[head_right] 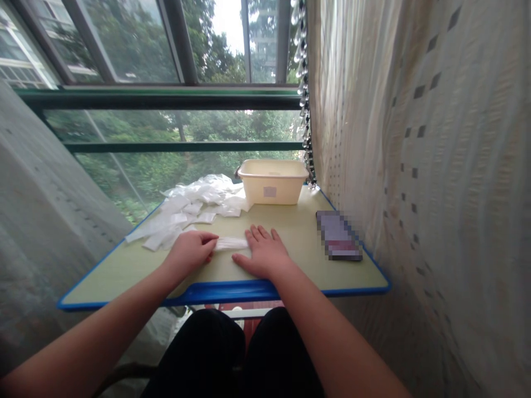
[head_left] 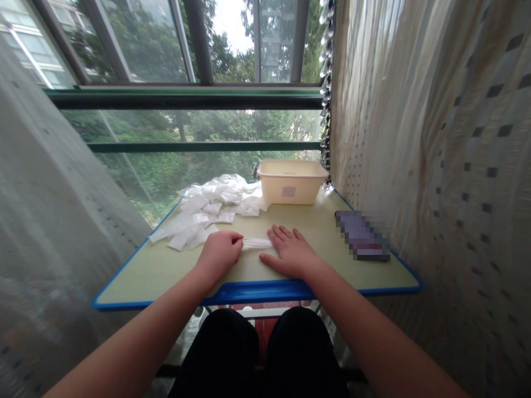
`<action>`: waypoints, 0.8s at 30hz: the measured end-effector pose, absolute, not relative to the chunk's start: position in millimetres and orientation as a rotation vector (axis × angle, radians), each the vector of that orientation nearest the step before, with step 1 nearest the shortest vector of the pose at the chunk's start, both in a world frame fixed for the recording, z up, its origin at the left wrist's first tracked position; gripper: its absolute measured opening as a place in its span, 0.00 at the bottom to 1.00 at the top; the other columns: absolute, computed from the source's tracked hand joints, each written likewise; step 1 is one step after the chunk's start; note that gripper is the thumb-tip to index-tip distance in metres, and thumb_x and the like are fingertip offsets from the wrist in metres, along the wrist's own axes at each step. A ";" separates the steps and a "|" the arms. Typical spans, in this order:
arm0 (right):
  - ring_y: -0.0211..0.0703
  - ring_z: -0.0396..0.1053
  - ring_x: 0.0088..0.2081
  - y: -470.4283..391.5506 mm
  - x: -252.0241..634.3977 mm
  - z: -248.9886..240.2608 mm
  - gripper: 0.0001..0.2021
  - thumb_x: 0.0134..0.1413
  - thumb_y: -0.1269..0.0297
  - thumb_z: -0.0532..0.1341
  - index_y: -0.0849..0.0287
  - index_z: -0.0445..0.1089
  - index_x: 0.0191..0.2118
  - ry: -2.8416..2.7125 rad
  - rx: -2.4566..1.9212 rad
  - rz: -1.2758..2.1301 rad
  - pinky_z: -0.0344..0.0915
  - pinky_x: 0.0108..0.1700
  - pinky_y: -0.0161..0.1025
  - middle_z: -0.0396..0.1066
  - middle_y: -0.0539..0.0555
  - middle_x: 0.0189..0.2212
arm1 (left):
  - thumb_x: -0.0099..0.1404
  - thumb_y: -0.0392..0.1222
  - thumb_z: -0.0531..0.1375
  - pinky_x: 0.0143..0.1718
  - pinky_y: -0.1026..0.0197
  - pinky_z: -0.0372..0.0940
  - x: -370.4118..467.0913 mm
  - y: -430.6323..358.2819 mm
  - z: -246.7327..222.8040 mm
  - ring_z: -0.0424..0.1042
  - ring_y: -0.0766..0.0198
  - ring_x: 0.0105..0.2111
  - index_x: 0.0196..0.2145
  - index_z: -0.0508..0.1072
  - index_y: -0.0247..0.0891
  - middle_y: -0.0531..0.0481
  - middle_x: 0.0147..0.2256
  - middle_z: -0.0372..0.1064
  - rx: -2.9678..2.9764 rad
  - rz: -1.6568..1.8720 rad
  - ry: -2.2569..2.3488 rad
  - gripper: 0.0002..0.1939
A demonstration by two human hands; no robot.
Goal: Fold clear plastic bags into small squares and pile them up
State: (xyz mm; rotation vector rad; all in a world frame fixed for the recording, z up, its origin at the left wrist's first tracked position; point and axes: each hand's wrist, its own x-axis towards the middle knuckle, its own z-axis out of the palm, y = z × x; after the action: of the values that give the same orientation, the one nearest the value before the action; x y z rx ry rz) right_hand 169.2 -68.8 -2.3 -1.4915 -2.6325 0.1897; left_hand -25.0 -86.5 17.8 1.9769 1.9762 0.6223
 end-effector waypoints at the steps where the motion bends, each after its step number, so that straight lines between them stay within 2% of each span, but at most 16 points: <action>1: 0.48 0.34 0.63 -68.6 169.4 -2.6 0.40 0.50 0.37 0.38 0.60 0.42 0.63 -2.630 -1.487 0.187 0.31 0.60 0.48 0.37 0.55 0.63 | 0.57 0.44 0.51 0.30 0.65 0.61 -24.1 -87.4 19.6 0.71 0.62 0.26 0.34 0.76 0.38 0.48 0.25 0.73 2.028 0.587 1.986 0.16; 8: 0.49 0.34 0.63 -67.2 170.7 -4.8 0.40 0.50 0.37 0.38 0.60 0.43 0.62 -2.628 -1.462 0.182 0.31 0.59 0.49 0.37 0.56 0.63 | 0.52 0.45 0.55 0.31 0.62 0.60 -18.0 -86.9 27.9 0.70 0.56 0.32 0.30 0.75 0.36 0.44 0.29 0.73 2.152 0.278 2.045 0.13; 15: 0.49 0.35 0.62 -68.4 170.5 -3.6 0.40 0.49 0.37 0.39 0.60 0.43 0.62 -2.629 -1.465 0.186 0.31 0.59 0.48 0.37 0.56 0.63 | 0.54 0.42 0.55 0.36 0.57 0.60 -17.3 -81.0 25.8 0.69 0.51 0.36 0.27 0.72 0.34 0.39 0.32 0.71 2.124 0.273 2.015 0.10; 17: 0.49 0.35 0.62 -68.6 170.5 -3.2 0.40 0.49 0.37 0.39 0.60 0.43 0.62 -2.628 -1.464 0.185 0.31 0.59 0.48 0.37 0.56 0.63 | 0.55 0.42 0.54 0.34 0.58 0.61 -18.9 -80.6 27.8 0.70 0.53 0.33 0.26 0.71 0.35 0.41 0.28 0.71 2.054 0.308 1.986 0.09; 20: 0.49 0.35 0.62 -68.3 170.7 -3.6 0.41 0.49 0.37 0.38 0.60 0.43 0.62 -2.622 -1.455 0.177 0.31 0.59 0.48 0.38 0.56 0.63 | 0.58 0.43 0.52 0.25 0.62 0.62 -20.8 -82.1 30.5 0.70 0.61 0.22 0.24 0.69 0.35 0.47 0.21 0.70 1.892 0.381 1.905 0.11; 24: 0.49 0.34 0.63 -67.0 170.6 -4.7 0.41 0.49 0.37 0.39 0.60 0.42 0.63 -2.633 -1.466 0.185 0.31 0.59 0.48 0.37 0.55 0.63 | 0.61 0.41 0.49 0.22 0.68 0.64 -20.9 -87.5 29.7 0.70 0.69 0.21 0.26 0.66 0.34 0.48 0.25 0.71 1.695 0.526 1.796 0.12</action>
State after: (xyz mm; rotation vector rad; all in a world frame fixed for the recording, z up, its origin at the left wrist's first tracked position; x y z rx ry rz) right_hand 170.6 -67.0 -4.7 -1.4661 -2.6329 0.1849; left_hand -20.9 -87.5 29.7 1.6949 1.7956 0.5262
